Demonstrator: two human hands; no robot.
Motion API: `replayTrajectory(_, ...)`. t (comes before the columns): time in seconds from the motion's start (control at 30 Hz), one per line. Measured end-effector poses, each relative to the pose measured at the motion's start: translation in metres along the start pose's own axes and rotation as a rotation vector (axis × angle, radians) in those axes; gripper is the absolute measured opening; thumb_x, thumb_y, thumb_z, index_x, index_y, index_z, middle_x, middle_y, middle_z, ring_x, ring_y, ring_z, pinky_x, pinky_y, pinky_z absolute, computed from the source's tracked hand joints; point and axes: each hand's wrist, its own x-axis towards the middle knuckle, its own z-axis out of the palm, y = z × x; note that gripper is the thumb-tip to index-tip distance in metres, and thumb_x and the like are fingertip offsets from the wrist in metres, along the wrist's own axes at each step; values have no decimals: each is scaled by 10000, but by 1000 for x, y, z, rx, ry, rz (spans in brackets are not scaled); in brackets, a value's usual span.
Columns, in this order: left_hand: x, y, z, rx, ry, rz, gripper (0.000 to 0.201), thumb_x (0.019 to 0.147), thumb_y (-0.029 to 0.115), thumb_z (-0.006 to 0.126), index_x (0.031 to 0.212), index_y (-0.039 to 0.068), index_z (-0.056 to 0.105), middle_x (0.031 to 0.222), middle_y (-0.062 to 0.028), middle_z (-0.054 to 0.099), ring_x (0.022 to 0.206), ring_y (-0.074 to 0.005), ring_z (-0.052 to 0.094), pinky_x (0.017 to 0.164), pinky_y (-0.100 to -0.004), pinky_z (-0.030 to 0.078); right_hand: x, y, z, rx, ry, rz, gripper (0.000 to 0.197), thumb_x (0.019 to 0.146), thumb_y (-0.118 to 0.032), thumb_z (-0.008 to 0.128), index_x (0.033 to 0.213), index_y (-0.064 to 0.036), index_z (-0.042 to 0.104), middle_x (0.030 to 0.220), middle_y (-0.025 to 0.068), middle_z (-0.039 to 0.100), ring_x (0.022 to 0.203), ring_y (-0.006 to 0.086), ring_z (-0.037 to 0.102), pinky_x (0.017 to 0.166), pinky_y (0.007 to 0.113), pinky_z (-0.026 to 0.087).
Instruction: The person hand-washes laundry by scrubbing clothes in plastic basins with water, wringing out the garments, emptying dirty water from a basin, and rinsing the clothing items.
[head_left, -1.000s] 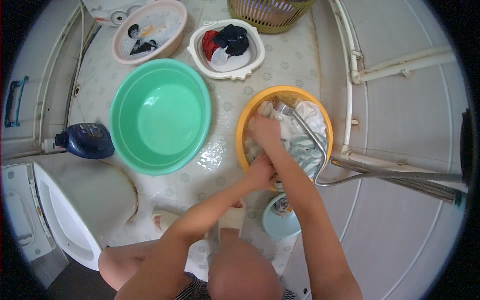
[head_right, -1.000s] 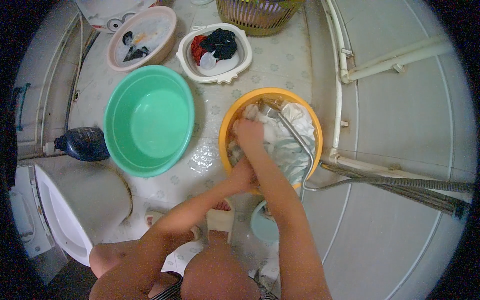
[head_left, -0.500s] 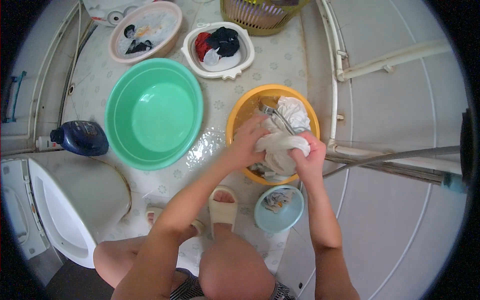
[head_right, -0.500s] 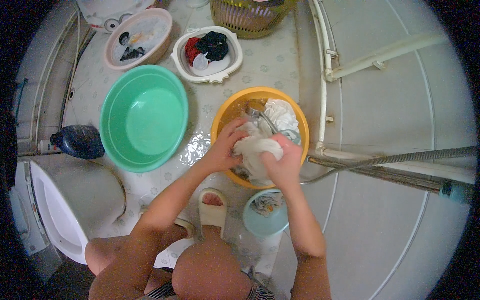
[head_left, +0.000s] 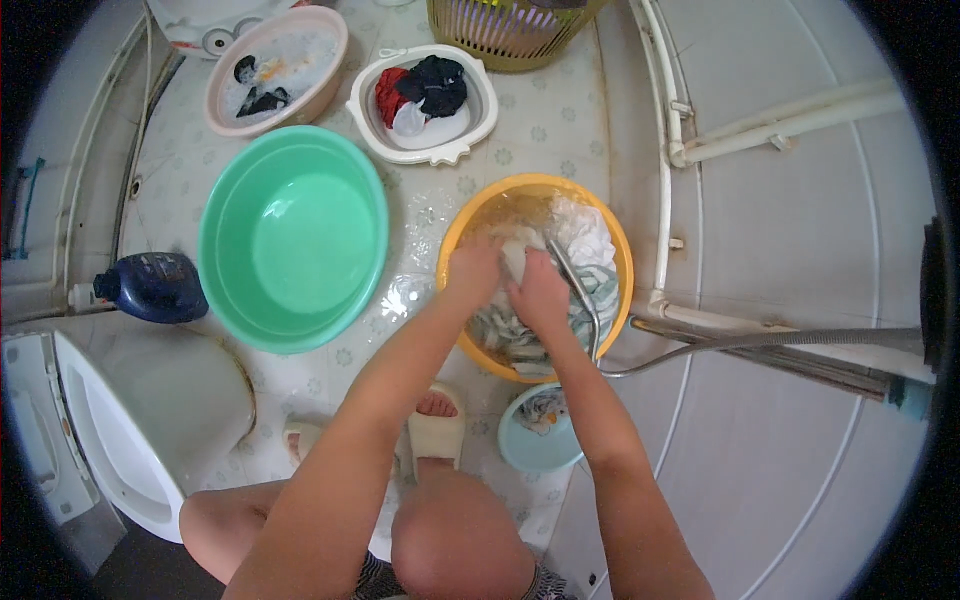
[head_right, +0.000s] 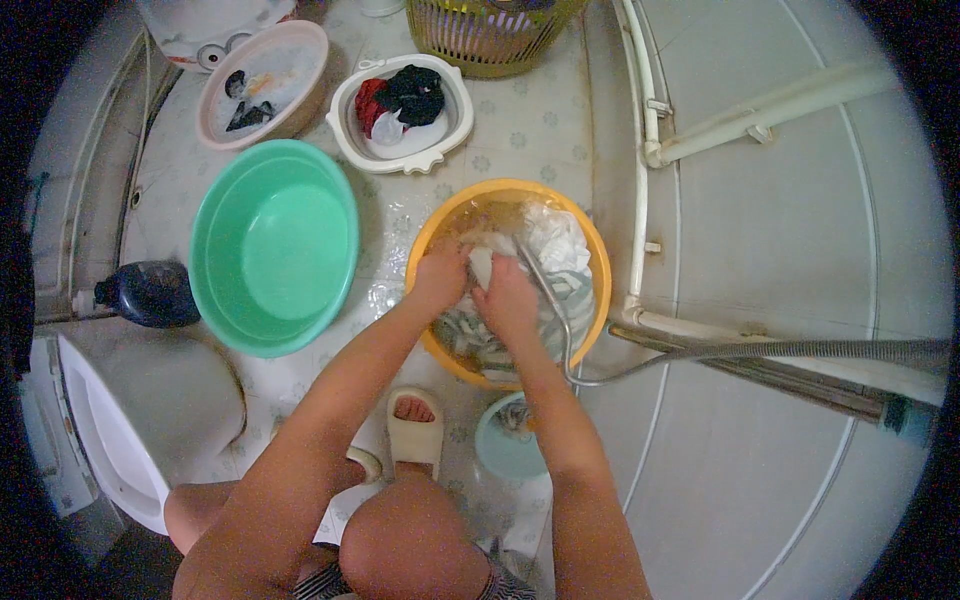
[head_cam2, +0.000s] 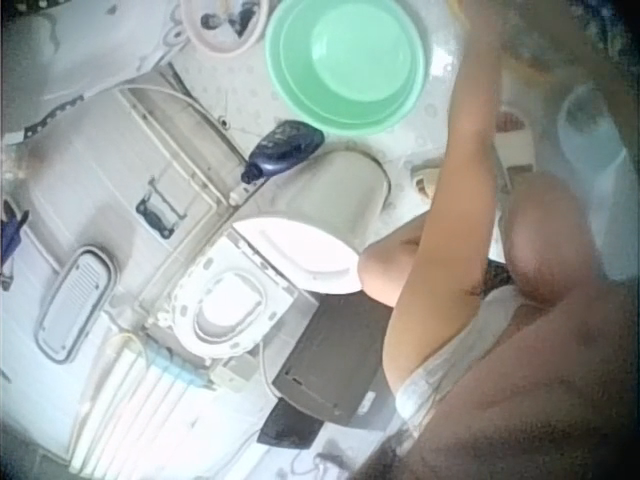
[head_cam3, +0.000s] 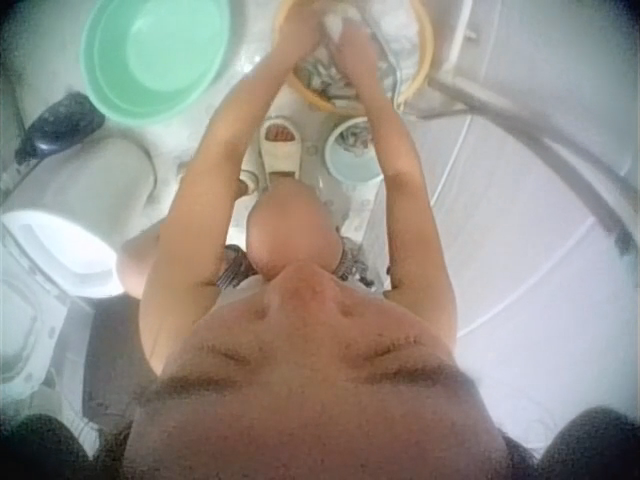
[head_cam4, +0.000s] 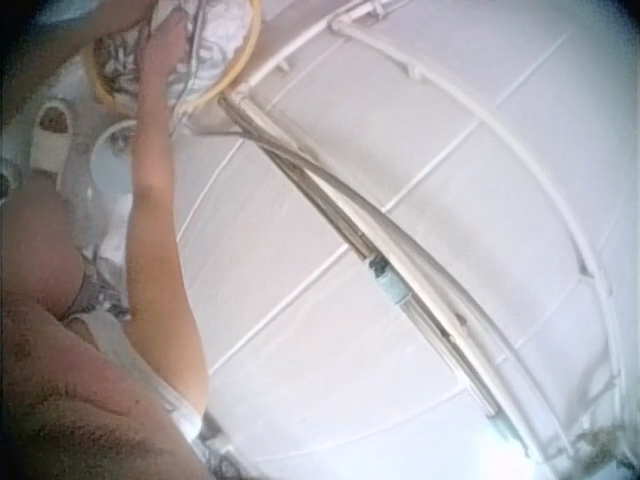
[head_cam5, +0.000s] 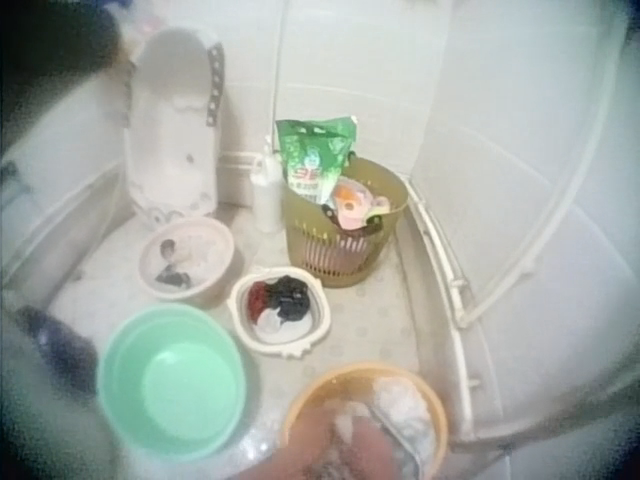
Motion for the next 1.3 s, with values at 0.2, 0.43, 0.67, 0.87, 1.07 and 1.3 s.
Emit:
replayTrajectory(0.2, 25, -11, 15, -81, -290, -112, 277, 745, 166, 563, 991, 43, 593, 929, -123, 606, 810, -309, 597, 687, -412, 483, 18, 3, 22, -78, -44, 138, 494, 707, -263, 648, 1117, -63, 457, 1021, 159, 540, 935, 332, 558, 746, 430, 469)
replayTrajectory(0.43, 2, -12, -8, 82, -33, -3, 369, 659, 155, 662, 999, 28, 592, 1109, -197, 540, 1013, -282, 548, 825, -398, 445, 25, -7, 8, 157, -5, 260, 467, 679, -223, 643, 1074, -27, 491, 947, 193, 605, 861, 357, 596, 746, 427, 474)
replayTrajectory(0.67, 24, 63, -189, -837, 94, 343, 421, 669, 71, 648, 1081, 54, 560, 1047, -156, 602, 1002, -299, 569, 871, -349, 429, 7, -98, -191, 379, 202, -151, 476, 659, -154, 680, 1075, 14, 521, 927, 222, 604, 884, 351, 593, 783, 391, 476)
replayTrajectory(0.87, 15, 133, -301, -873, 270, 317, 284, 726, 74, 558, 1003, 14, 581, 923, -182, 636, 894, -306, 617, 773, -337, 468, -11, -63, -207, 850, 401, -564, 762, 614, -214, 787, 1258, -30, 423, 1143, 128, 539, 1073, 194, 494, 930, 314, 387)
replayTrajectory(1.07, 1, 135, -336, -1024, 368, 306, 316, 736, 77, 584, 1044, 12, 560, 946, -83, 645, 902, -187, 605, 806, -282, 448, -30, -53, -170, 970, 90, 77, 441, 769, -117, 602, 1186, -10, 507, 1104, 83, 583, 1040, 177, 524, 901, 290, 390)
replayTrajectory(1.3, -8, 65, -212, -489, 154, 117, 358, 732, 81, 585, 1082, 71, 510, 1013, -188, 582, 977, -369, 551, 824, -414, 448, -33, -15, -83, 368, 205, 38, 491, 716, -42, 567, 1188, -53, 433, 1043, 188, 555, 988, 373, 534, 834, 417, 441)
